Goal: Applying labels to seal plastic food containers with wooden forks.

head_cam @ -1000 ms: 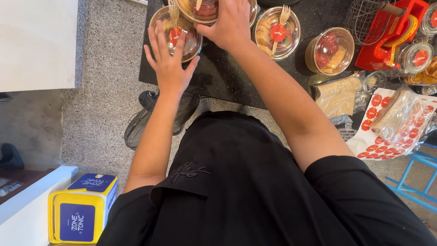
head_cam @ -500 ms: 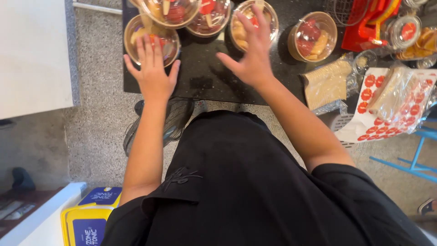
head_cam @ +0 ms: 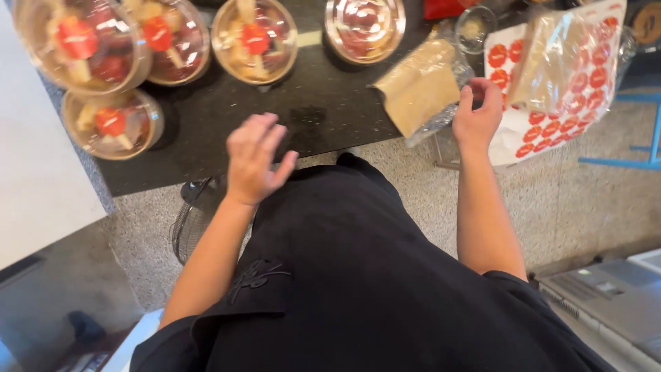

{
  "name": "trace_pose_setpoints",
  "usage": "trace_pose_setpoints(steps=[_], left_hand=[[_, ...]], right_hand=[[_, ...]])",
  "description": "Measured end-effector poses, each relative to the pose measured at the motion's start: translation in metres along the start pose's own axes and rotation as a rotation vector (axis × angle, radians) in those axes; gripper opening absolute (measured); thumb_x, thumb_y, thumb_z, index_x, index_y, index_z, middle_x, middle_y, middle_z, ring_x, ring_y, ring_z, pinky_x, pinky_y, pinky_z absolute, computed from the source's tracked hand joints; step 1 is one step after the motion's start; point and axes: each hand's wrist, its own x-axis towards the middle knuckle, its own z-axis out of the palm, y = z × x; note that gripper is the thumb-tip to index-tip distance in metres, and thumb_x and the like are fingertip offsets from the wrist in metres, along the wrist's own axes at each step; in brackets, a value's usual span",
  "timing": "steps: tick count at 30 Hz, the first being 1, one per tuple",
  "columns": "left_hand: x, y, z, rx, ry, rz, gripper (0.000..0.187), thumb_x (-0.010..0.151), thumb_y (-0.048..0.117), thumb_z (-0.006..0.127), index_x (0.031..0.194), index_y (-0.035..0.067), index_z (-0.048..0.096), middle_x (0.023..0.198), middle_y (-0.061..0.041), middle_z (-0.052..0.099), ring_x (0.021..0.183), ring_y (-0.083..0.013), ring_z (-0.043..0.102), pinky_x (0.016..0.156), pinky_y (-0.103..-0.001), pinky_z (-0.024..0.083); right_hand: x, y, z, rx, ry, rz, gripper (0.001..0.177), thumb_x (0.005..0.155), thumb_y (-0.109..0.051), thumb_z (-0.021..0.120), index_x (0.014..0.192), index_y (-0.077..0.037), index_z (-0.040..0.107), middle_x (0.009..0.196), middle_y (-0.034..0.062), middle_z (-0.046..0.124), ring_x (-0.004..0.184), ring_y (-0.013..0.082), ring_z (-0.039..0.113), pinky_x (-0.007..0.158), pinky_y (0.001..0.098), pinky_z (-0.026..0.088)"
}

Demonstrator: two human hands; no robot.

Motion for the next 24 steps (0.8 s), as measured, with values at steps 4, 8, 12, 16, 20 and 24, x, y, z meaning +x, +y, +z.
trace_pose_setpoints(steps=[4, 8, 12, 16, 20, 24], left_hand=[[0.055, 0.044, 0.065, -0.103, -0.155, 0.122, 0.044, 0.094, 0.02, 0.08, 0.133, 0.007, 0.063, 0.14, -0.01, 0.06, 0.132, -0.0312, 0.056, 0.112, -0.045, 0.045], [0.101, 0.082, 0.136, -0.191, -0.316, 0.253, 0.044, 0.094, 0.021, 0.078, 0.132, 0.007, 0.062, 0.139, -0.011, 0.06, 0.132, -0.0297, 0.056, 0.111, -0.043, 0.046], [0.127, 0.109, 0.206, -0.127, -0.449, 0.351, 0.058, 0.088, 0.029, 0.078, 0.138, 0.006, 0.059, 0.147, -0.016, 0.053, 0.138, -0.0323, 0.048, 0.114, -0.046, 0.039], [0.138, 0.129, 0.247, -0.033, -0.523, 0.362, 0.065, 0.087, 0.034, 0.077, 0.142, 0.006, 0.056, 0.154, -0.017, 0.046, 0.146, -0.0321, 0.04, 0.118, -0.048, 0.033], [0.142, 0.143, 0.259, 0.056, -0.536, 0.293, 0.067, 0.087, 0.036, 0.076, 0.143, 0.006, 0.056, 0.157, -0.017, 0.043, 0.149, -0.0314, 0.035, 0.12, -0.05, 0.03], [0.137, 0.152, 0.259, -0.011, -0.483, 0.184, 0.062, 0.089, 0.036, 0.077, 0.141, 0.009, 0.057, 0.152, -0.014, 0.047, 0.143, -0.0324, 0.043, 0.116, -0.049, 0.036]], right_hand=[[0.007, 0.059, -0.011, -0.02, -0.036, 0.035, 0.014, 0.101, -0.009, 0.07, 0.114, -0.005, 0.071, 0.1, 0.007, 0.072, 0.092, 0.0191, 0.067, 0.086, 0.0318, 0.052], [0.016, 0.054, -0.017, 0.173, -0.228, 0.102, 0.013, 0.102, -0.013, 0.07, 0.113, -0.006, 0.073, 0.094, 0.0038, 0.073, 0.081, 0.0145, 0.066, 0.074, 0.0274, 0.052], [0.023, 0.051, -0.022, 0.105, -0.296, 0.024, 0.013, 0.097, -0.013, 0.075, 0.108, -0.006, 0.075, 0.088, 0.0061, 0.067, 0.073, 0.0157, 0.063, 0.068, 0.0294, 0.051], [0.03, 0.056, -0.032, 0.076, -0.313, -0.113, 0.01, 0.094, -0.01, 0.075, 0.101, -0.005, 0.071, 0.091, 0.0086, 0.066, 0.074, 0.0177, 0.062, 0.068, 0.0308, 0.051], [0.035, 0.063, -0.049, 0.106, -0.352, -0.023, 0.01, 0.094, -0.01, 0.073, 0.099, -0.004, 0.067, 0.087, 0.0074, 0.065, 0.071, 0.017, 0.061, 0.067, 0.0316, 0.05], [0.025, 0.09, -0.079, 0.176, -0.357, 0.089, 0.01, 0.096, -0.011, 0.071, 0.097, -0.003, 0.065, 0.084, 0.005, 0.068, 0.07, 0.0115, 0.061, 0.065, 0.0308, 0.05]])
